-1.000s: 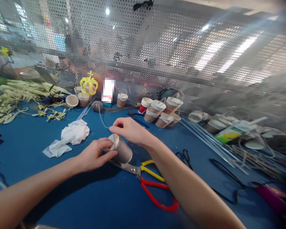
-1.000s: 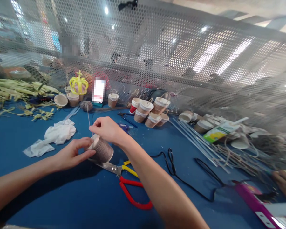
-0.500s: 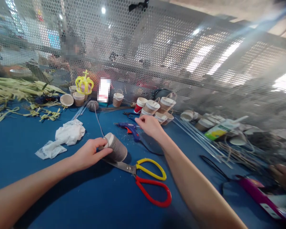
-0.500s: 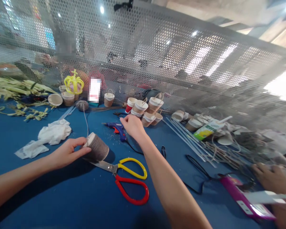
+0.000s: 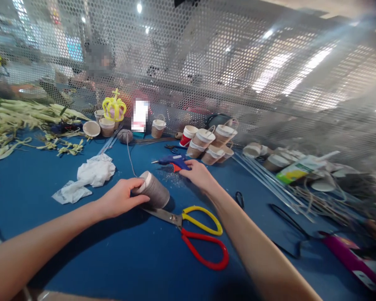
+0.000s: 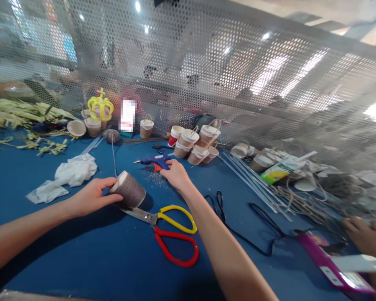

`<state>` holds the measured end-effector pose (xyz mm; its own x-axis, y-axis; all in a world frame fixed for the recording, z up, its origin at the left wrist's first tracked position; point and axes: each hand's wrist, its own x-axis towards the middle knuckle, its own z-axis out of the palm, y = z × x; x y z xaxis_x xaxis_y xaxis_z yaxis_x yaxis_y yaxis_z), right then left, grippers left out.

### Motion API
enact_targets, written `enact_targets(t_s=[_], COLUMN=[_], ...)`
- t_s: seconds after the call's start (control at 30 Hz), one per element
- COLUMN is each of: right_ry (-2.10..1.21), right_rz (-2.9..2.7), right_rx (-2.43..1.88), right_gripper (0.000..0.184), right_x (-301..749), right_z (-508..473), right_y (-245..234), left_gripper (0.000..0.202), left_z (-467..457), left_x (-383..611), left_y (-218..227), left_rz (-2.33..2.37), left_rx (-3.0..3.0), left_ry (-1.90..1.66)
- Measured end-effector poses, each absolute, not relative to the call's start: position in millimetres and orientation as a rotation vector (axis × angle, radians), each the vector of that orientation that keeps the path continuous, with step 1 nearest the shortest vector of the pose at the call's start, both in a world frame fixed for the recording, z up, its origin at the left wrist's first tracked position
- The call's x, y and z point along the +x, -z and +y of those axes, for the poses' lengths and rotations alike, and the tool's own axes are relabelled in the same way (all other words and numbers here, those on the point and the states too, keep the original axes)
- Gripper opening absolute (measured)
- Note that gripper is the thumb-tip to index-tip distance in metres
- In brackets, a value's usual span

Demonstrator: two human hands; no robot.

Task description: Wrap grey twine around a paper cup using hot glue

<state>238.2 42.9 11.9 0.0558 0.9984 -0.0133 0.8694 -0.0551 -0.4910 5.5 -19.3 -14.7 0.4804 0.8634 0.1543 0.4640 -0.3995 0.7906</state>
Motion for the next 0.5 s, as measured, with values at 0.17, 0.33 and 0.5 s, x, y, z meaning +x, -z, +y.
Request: enact_targets(t_s=[0.17, 0.33, 0.5], right_ry=[-0.906, -1.044, -0.699], right_rz=[-1.721, -1.706, -1.791], right_rx=[-1.644, -1.516, -1.678], right_gripper=[0.026, 0.021, 0.022], right_x=[233, 216, 211], right_z=[-10, -53, -66], right_y=[-38, -44, -30], left_gripper=[0.017, 0.018, 0.019], left_z=[-18, -16, -13], left_x=[4, 2, 1], left_y=[15, 19, 21], left_rz=[1.057, 1.043, 1.060], left_rx=[2.011, 2.011, 2.038], left_ry=[-0.789, -0.816, -0.835])
